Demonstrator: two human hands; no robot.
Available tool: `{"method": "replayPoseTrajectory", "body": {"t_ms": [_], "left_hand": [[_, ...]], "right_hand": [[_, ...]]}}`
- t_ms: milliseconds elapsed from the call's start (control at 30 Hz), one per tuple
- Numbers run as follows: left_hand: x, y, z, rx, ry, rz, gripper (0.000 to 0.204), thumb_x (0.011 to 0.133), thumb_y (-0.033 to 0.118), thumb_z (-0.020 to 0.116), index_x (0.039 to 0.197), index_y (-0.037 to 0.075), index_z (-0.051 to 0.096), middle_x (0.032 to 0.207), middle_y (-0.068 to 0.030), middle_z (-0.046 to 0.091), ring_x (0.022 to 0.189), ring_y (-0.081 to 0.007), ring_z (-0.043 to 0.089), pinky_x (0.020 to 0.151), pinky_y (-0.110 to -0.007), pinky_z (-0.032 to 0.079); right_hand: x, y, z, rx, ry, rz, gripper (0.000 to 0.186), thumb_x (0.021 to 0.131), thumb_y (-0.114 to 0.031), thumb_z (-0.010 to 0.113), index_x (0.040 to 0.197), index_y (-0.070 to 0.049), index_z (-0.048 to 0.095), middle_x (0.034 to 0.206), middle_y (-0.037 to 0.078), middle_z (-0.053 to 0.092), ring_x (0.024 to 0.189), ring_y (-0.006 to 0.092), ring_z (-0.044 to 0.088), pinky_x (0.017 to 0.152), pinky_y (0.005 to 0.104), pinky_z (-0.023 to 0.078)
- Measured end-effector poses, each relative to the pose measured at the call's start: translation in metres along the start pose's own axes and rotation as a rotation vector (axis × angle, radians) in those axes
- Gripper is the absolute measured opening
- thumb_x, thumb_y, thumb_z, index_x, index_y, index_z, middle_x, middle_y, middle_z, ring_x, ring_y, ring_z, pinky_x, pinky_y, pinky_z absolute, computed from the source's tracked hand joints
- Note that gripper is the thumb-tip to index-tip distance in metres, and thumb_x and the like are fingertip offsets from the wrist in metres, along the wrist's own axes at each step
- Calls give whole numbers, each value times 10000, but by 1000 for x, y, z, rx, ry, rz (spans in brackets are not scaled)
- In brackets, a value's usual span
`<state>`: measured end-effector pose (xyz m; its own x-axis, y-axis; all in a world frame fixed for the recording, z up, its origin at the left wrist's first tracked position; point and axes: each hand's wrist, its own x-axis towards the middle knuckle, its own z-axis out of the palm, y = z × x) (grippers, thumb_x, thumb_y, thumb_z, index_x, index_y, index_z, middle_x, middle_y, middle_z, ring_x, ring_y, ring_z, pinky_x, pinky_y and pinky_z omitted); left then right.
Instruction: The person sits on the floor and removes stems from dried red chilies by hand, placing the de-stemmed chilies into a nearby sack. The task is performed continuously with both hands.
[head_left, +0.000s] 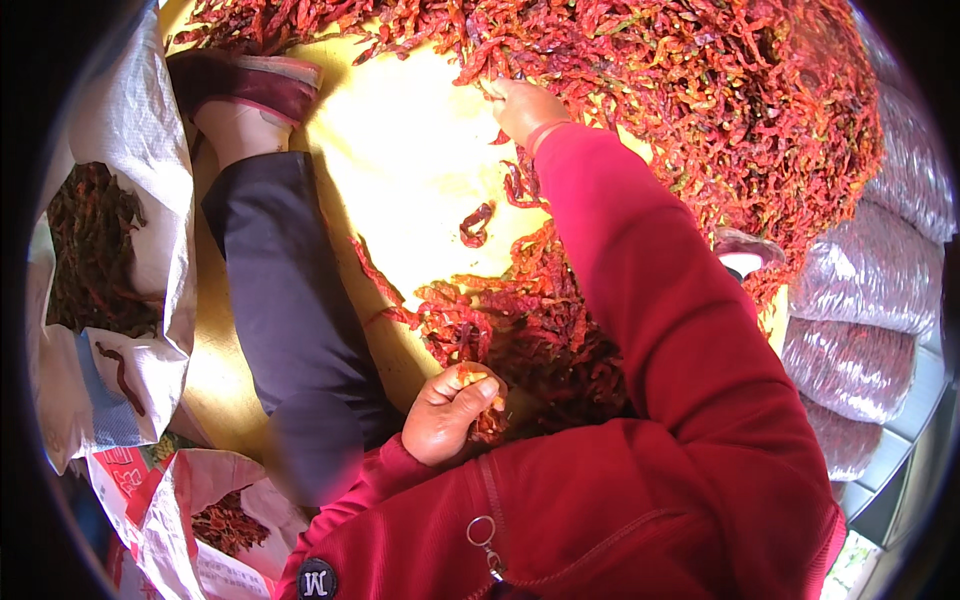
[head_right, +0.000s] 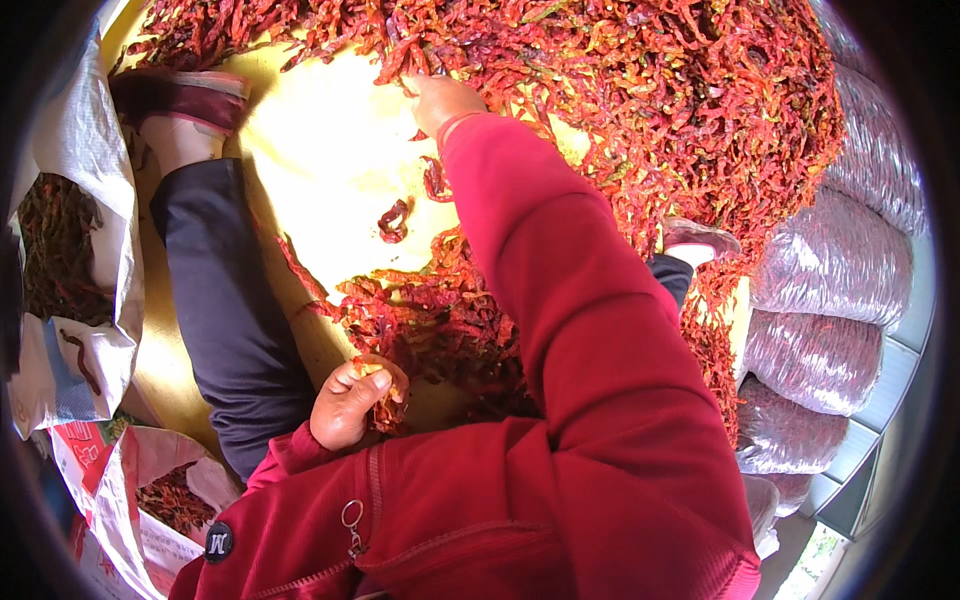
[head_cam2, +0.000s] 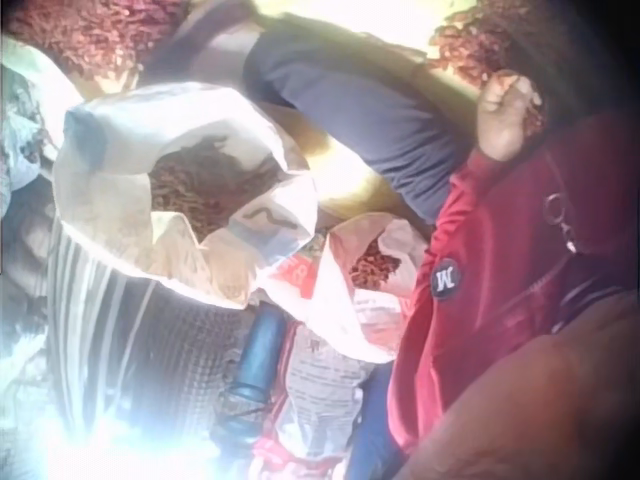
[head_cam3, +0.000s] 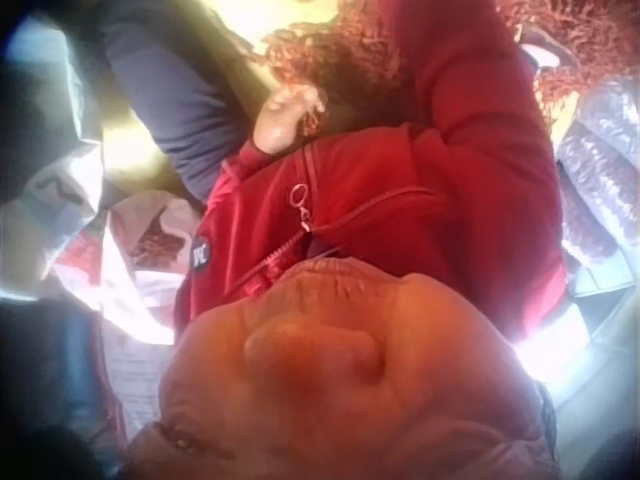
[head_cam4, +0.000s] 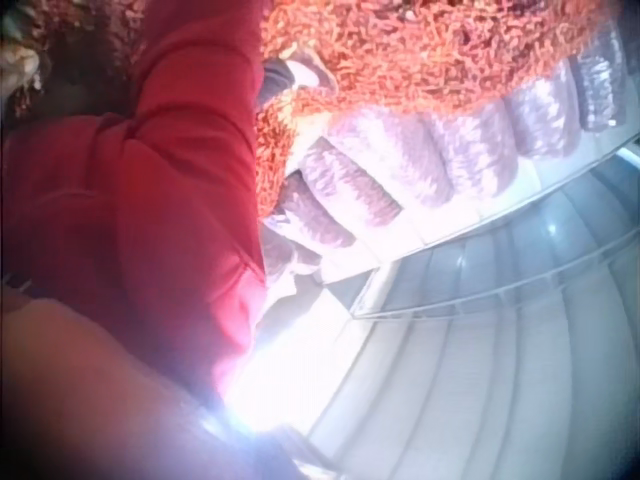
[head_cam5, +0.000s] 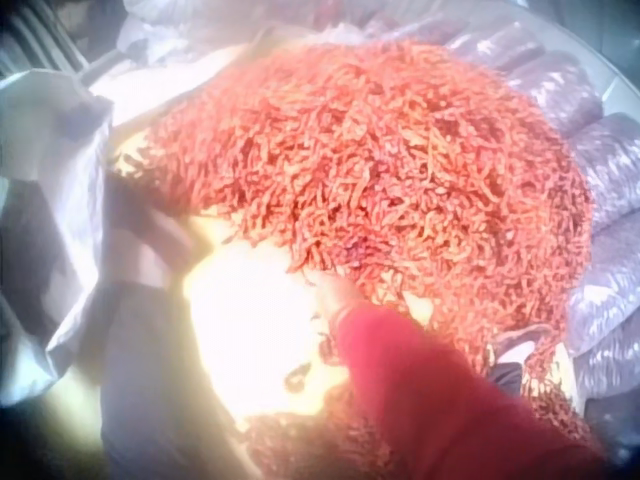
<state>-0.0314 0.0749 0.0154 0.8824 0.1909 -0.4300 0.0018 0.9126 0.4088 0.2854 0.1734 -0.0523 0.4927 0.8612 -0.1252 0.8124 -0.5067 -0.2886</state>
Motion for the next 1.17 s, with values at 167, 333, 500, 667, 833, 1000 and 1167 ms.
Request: {"method": "replayPoseTrajectory", "body": {"t_ms": [167, 333, 500, 667, 833, 1000, 1167], "left_hand": [[2, -7, -1, -69, 38, 54, 74, 834, 121, 443, 815, 60, 481, 644, 9, 495, 502, -48, 447, 434, -178, 353], [10, -7, 10, -147, 183, 157, 153, 815, 79, 461, 966, 55, 459, 643, 12, 478, 485, -46, 426, 420, -174, 349], [15, -6, 15, -119, 221, 99, 140, 823, 72, 440, 951, 48, 490, 640, 19, 487, 463, -46, 418, 390, -174, 334], [11, -9, 6, -72, 274, 128, 82, 820, 104, 454, 855, 60, 513, 612, 11, 483, 423, -52, 416, 354, -174, 317], [8, -6, 6, -65, 210, 64, 72, 818, 103, 452, 783, 63, 500, 597, 12, 478, 435, -55, 428, 387, -187, 348], [8, -7, 4, -66, 147, 105, 98, 828, 93, 433, 758, 52, 488, 654, -1, 494, 503, -64, 446, 450, -198, 369], [6, 1, 8, -161, 204, 5, 100, 825, 121, 448, 766, 53, 493, 655, -7, 501, 494, -72, 461, 439, -199, 390]], "right_hand": [[-47, -12, -17, 121, -27, -88, 133, 726, -159, 503, 758, -30, 508, 708, 137, 525, 662, 278, 514, 597, 350, 399], [-148, -56, -53, 412, -321, -389, 98, 707, -104, 518, 646, -38, 476, 614, 111, 483, 547, 237, 492, 494, 312, 382], [-205, -80, -54, 375, -428, -596, 41, 683, -95, 483, 691, -56, 494, 620, 124, 498, 598, 308, 505, 546, 392, 402], [-145, -44, -45, 687, -366, -346, 176, 790, -99, 451, 947, -33, 492, 713, 58, 542, 600, 131, 495, 569, 263, 423], [-36, -34, -24, 342, -80, 199, 274, 774, -228, 449, 968, -37, 485, 746, 85, 560, 672, 173, 530, 623, 256, 430], [7, -16, -7, 94, -123, 169, 298, 750, -226, 443, 941, -11, 520, 899, 181, 557, 850, 313, 526, 759, 356, 407], [-29, -13, -10, 394, -211, 248, 345, 733, -265, 463, 969, -27, 543, 935, 187, 556, 845, 245, 552, 748, 356, 414]]}}
